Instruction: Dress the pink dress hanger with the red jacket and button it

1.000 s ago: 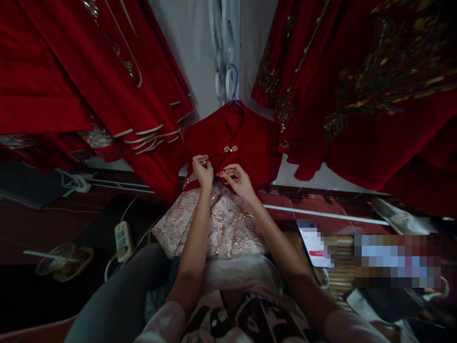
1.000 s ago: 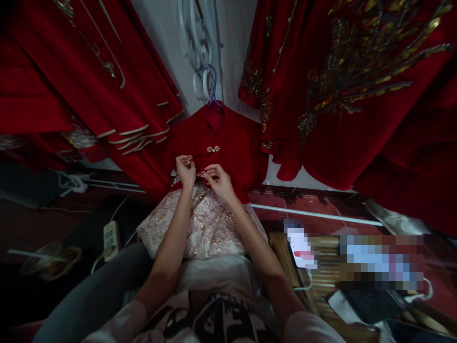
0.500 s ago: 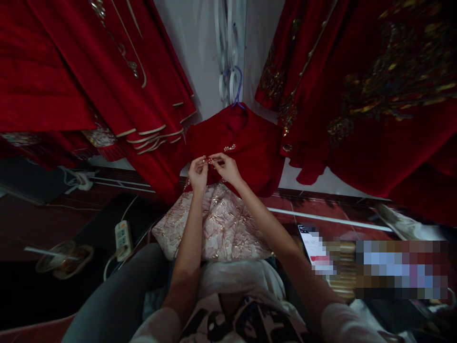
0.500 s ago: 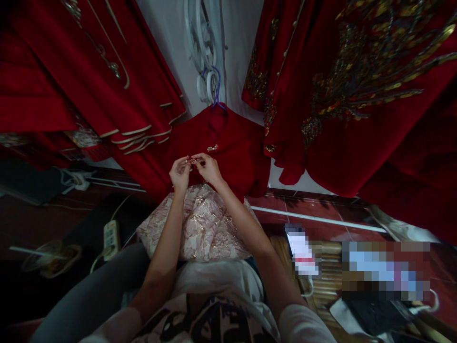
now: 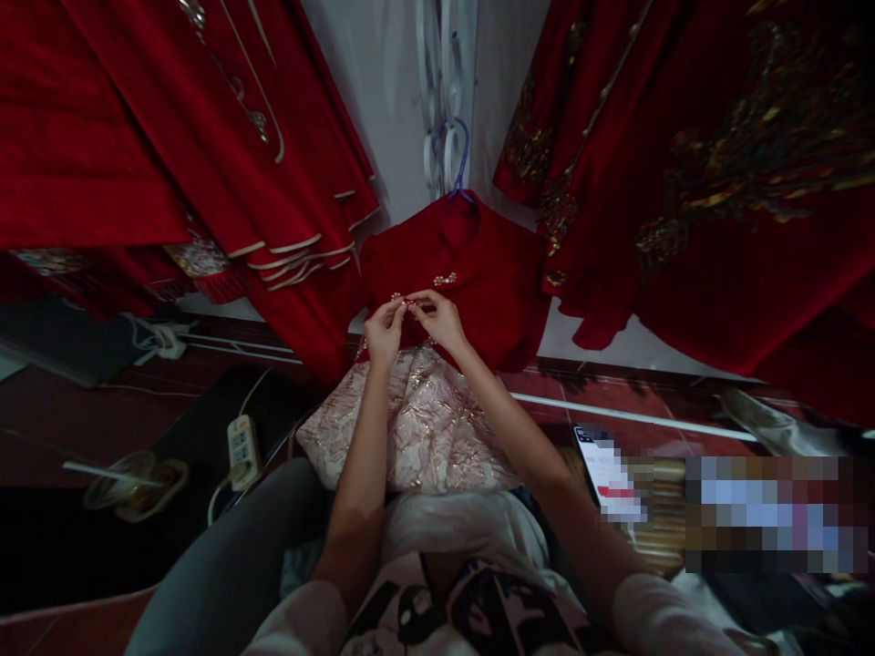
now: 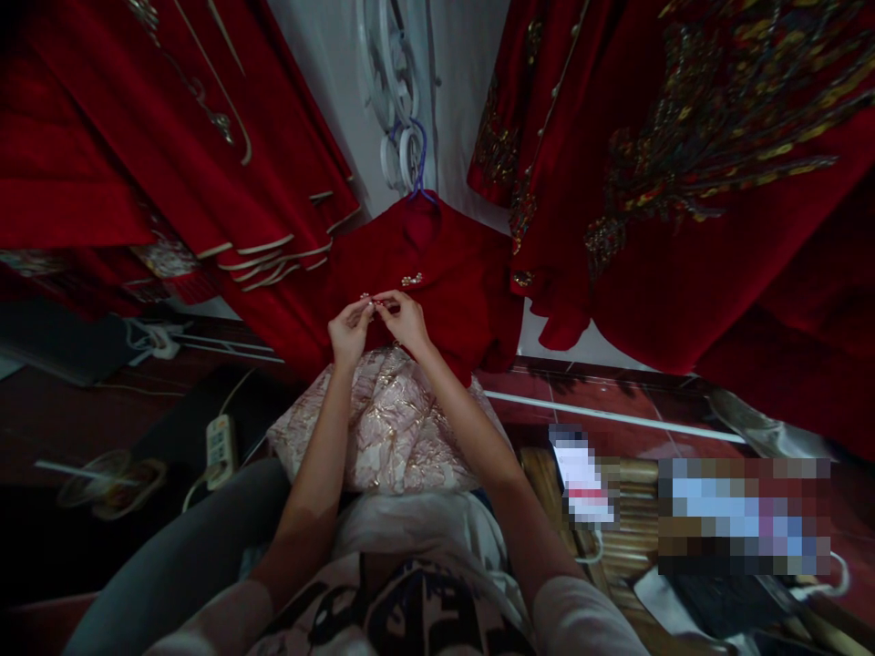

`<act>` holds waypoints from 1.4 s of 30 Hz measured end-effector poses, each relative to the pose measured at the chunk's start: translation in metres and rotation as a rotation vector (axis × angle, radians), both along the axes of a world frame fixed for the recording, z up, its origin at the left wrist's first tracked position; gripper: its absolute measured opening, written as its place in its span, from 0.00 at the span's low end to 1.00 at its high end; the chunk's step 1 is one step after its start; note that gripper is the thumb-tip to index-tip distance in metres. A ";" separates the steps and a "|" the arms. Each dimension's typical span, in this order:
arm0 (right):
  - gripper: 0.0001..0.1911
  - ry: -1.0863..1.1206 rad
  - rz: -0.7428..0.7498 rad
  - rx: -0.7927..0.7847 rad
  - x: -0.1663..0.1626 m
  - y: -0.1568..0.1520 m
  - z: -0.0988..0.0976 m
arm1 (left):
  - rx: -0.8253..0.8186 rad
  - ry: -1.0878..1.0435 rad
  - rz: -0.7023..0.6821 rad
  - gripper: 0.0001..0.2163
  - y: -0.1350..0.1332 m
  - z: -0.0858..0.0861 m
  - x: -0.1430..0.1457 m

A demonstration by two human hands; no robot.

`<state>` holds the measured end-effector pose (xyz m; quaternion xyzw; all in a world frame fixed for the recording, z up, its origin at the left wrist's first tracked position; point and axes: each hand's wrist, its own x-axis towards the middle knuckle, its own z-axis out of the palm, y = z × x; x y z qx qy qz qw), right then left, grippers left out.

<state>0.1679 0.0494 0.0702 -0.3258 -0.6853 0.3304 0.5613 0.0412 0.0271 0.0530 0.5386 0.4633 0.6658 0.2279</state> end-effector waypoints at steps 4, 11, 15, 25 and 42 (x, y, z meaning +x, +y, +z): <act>0.08 0.060 -0.040 -0.021 -0.001 0.002 0.000 | -0.030 0.033 -0.006 0.17 0.000 0.000 -0.003; 0.08 0.062 -0.027 -0.011 -0.002 0.003 0.001 | -0.038 0.011 -0.015 0.17 0.001 0.000 0.000; 0.09 0.021 0.031 -0.024 0.004 0.005 0.006 | -0.043 0.019 0.019 0.17 0.005 -0.001 0.002; 0.08 -0.063 0.007 0.041 0.007 0.010 0.008 | -0.061 0.050 -0.026 0.15 0.006 0.003 -0.003; 0.06 -0.172 -0.091 0.099 0.000 0.010 0.010 | -0.037 0.253 0.082 0.08 0.015 0.015 -0.016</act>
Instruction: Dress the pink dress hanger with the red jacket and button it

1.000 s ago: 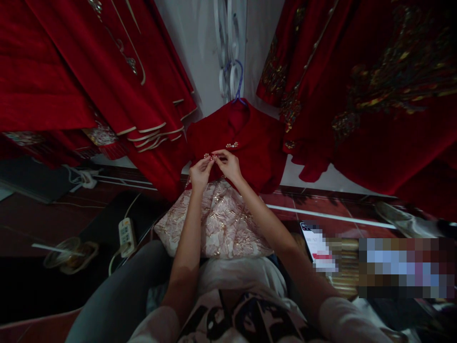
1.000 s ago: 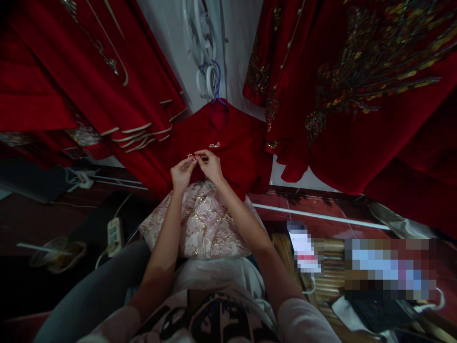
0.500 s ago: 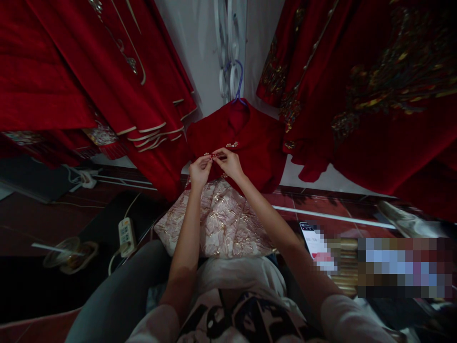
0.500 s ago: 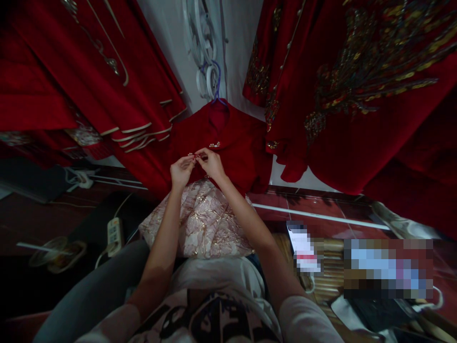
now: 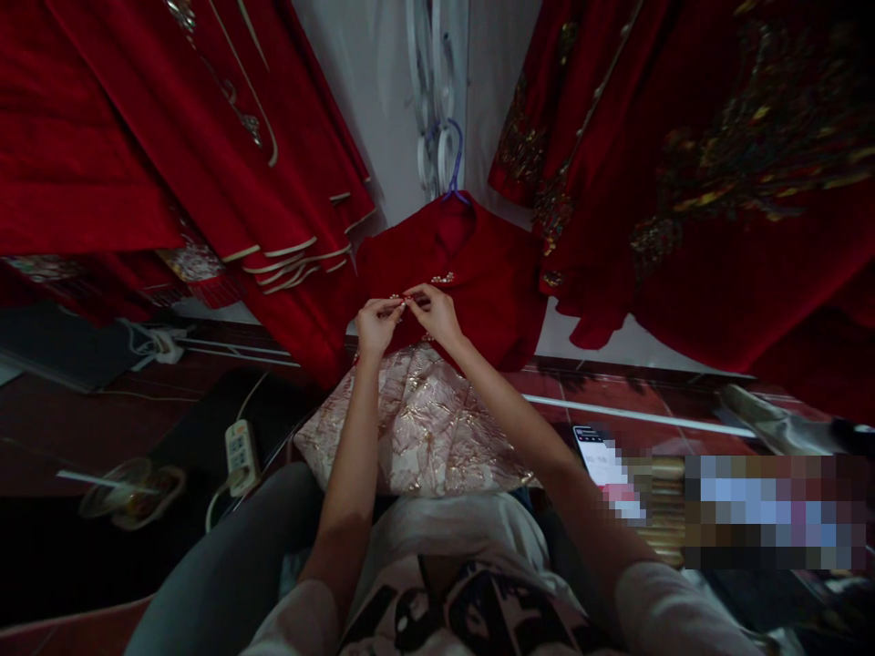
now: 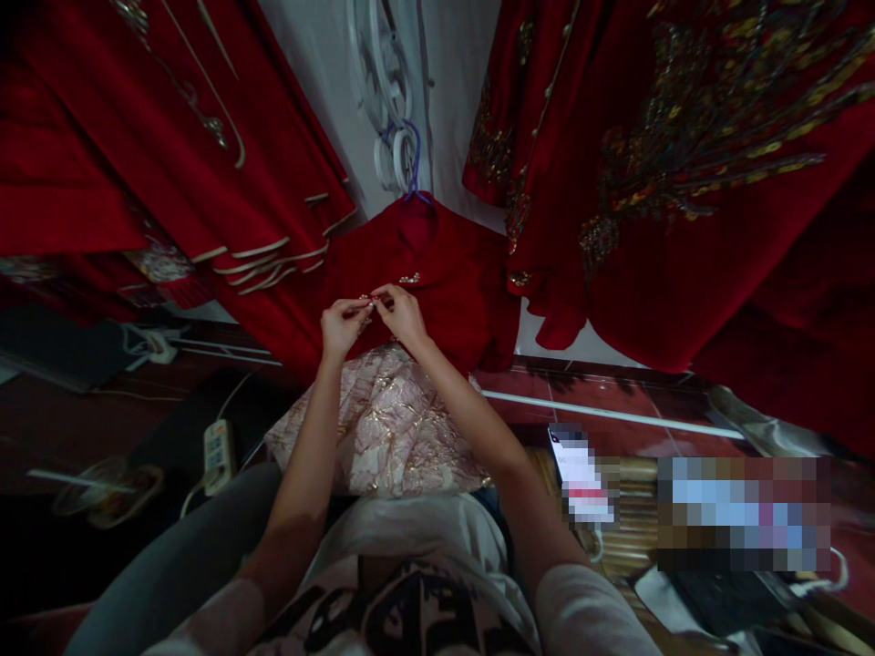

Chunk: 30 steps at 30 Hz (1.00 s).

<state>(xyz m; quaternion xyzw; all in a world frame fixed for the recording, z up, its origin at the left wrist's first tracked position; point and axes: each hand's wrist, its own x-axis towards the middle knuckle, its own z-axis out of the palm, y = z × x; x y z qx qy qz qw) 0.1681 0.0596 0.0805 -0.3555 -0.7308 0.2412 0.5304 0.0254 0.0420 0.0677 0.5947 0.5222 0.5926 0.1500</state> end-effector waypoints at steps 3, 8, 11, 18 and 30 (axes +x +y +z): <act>0.10 -0.076 -0.155 0.014 -0.003 -0.004 0.002 | 0.034 -0.120 -0.037 0.08 0.002 -0.009 0.007; 0.16 -0.177 -0.151 -0.116 0.013 -0.019 0.000 | 0.074 -0.231 0.003 0.10 -0.010 -0.026 0.015; 0.07 -0.199 -0.030 -0.239 0.036 -0.030 -0.008 | 0.053 -0.134 0.083 0.07 -0.024 -0.039 0.014; 0.09 -0.389 -0.075 -0.309 0.066 -0.053 -0.034 | -0.089 0.089 0.301 0.14 -0.038 -0.073 0.004; 0.07 -0.352 -0.050 -0.263 0.068 -0.054 -0.054 | -0.193 0.162 0.375 0.16 -0.029 -0.074 -0.008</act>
